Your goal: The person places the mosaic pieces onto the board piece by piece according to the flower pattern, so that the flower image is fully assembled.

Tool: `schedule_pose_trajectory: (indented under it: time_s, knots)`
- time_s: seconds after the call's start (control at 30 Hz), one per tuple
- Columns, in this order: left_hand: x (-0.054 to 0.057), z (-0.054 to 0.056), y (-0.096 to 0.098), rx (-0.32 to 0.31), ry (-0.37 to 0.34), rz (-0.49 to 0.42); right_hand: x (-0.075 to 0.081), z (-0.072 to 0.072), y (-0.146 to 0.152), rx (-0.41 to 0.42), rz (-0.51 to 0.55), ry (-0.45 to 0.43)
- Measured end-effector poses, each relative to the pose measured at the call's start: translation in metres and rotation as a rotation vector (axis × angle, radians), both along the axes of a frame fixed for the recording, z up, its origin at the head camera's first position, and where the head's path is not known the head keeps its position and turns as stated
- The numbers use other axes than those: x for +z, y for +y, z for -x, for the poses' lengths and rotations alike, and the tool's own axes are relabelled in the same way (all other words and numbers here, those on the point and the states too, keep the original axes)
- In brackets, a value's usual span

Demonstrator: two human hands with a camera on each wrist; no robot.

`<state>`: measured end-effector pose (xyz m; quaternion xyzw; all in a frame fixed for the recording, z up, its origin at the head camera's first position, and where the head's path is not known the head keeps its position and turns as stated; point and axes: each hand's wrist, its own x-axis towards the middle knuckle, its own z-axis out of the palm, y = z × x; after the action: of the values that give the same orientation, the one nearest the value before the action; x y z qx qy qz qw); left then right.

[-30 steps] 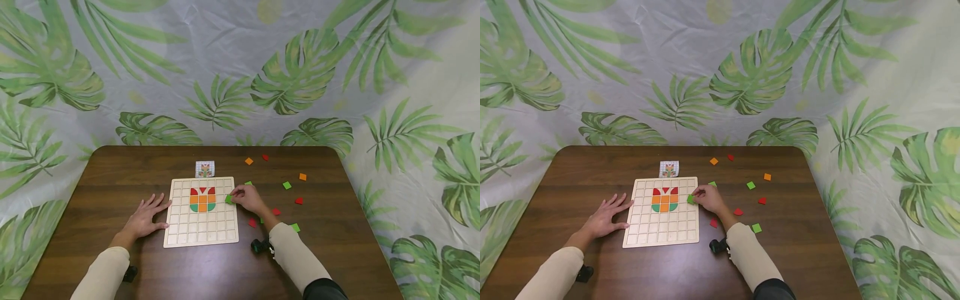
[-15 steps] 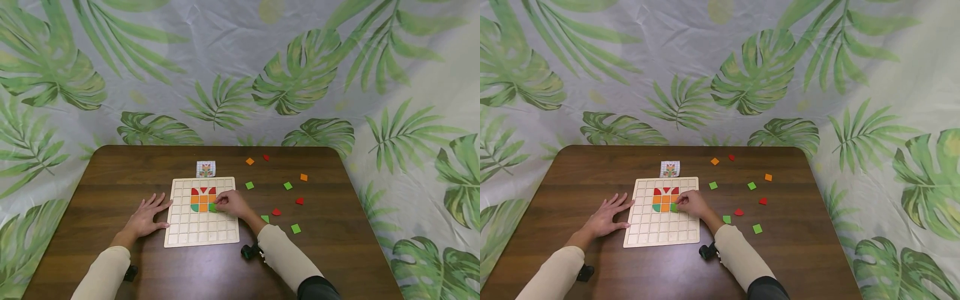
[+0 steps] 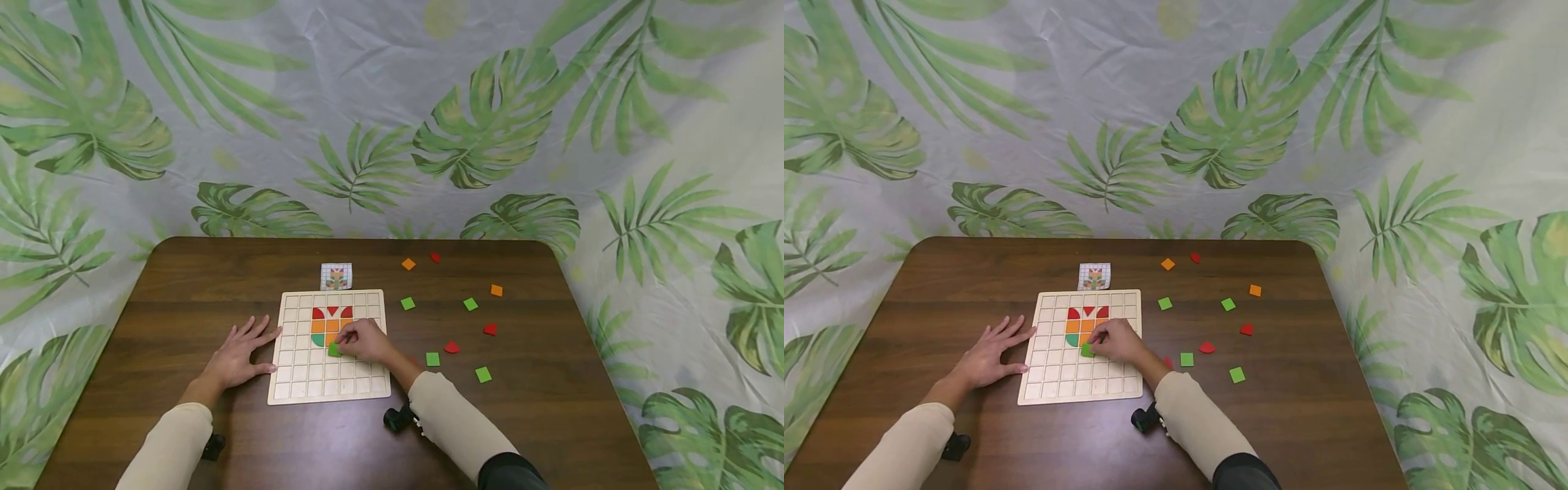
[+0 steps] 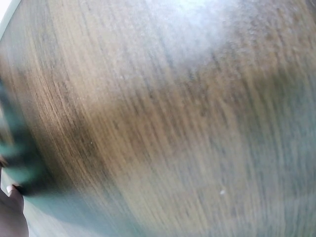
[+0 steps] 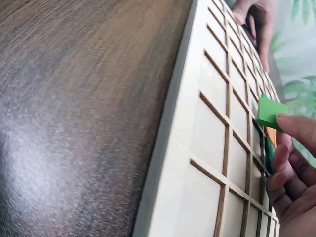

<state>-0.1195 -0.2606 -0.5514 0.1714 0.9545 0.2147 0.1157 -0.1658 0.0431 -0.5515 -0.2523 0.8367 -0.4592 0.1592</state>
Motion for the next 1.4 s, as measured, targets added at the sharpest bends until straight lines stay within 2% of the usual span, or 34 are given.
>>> schedule_pose_trajectory:
  time_s: [0.2, 0.7, 1.03, 1.27, 1.4]
  knots:
    - [-0.002, 0.000, -0.001, -0.001, 0.000, 0.006, -0.002, -0.002, -0.003, -0.016, -0.016, 0.016]
    - [0.000, 0.000, 0.000, 0.001, 0.001, 0.007, -0.005, -0.007, -0.007, 0.016, -0.097, 0.089]
    - [-0.002, 0.001, -0.001, -0.001, -0.001, 0.002, -0.005, -0.010, -0.008, 0.041, -0.152, 0.199]
    - [-0.001, 0.001, -0.001, 0.000, -0.009, 0.003, -0.006, -0.011, -0.007, 0.064, -0.193, 0.247]
    - [0.000, 0.001, 0.000, -0.001, -0.010, 0.001, -0.006, -0.011, -0.006, 0.069, -0.183, 0.264]
